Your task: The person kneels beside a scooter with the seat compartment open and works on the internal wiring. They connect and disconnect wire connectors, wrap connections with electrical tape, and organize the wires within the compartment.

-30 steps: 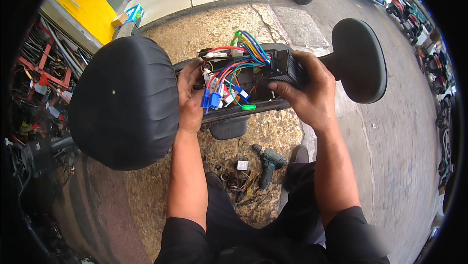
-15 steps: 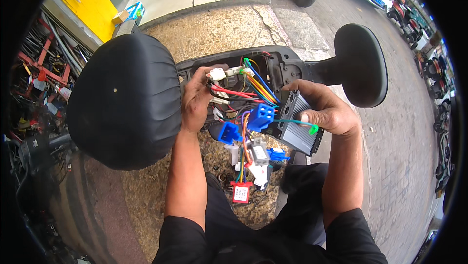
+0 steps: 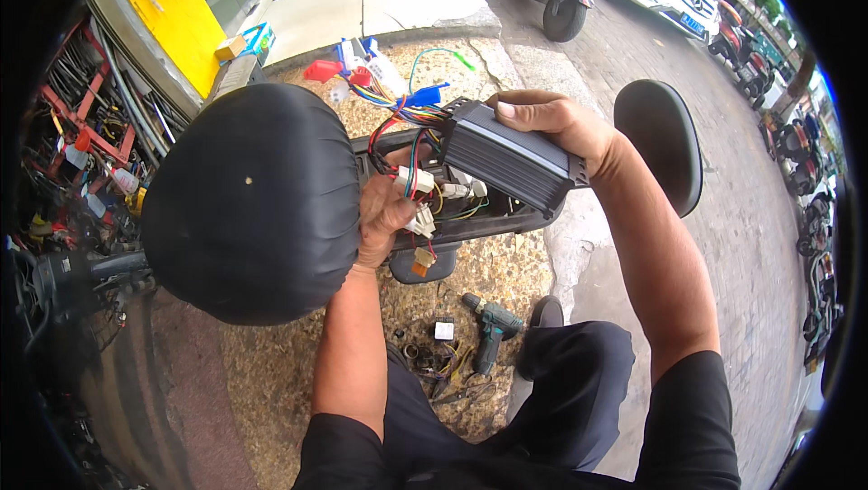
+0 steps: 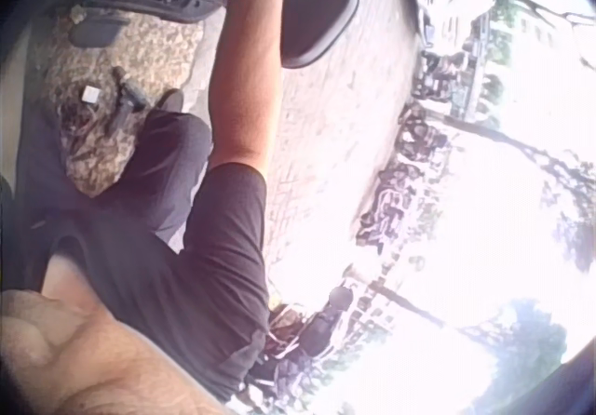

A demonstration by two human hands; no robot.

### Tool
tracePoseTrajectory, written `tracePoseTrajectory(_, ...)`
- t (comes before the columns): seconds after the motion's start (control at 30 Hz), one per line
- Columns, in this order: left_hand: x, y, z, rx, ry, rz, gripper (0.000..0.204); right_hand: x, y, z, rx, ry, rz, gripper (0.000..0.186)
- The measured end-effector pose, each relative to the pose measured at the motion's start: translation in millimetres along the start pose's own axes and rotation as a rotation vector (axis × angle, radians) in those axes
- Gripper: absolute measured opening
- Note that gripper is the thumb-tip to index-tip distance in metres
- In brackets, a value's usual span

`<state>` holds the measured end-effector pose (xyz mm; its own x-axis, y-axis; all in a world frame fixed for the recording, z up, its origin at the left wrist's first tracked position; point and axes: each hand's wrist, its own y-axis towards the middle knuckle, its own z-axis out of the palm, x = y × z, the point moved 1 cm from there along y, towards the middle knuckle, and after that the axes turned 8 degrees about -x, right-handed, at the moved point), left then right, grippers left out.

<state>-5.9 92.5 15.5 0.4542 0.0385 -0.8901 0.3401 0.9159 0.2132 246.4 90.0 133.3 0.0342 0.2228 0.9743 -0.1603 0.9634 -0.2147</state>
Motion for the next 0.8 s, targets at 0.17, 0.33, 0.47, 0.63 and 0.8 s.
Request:
tracePoseTrajectory(0.17,0,2,-2,0.036,0.110,-0.107,0.077,7,7,4,0.036,0.051,0.074,0.052)
tracePoseTrajectory(0.33,4,3,0,-0.015,0.125,-0.057,0.062,6,-12,2,0.039,0.135,0.016,0.051)
tracePoseTrajectory(0.47,8,5,-1,-0.056,0.195,-0.070,0.056,6,-23,-1,0.098,0.377,-0.067,0.055)
tracePoseTrajectory(0.63,11,5,1,-0.073,0.144,-0.064,0.057,-12,-18,0,0.030,0.575,-0.114,0.052)
tracePoseTrajectory(0.8,8,5,3,-0.074,0.088,-0.018,0.058,-22,-22,0,0.145,0.678,-0.275,0.088)
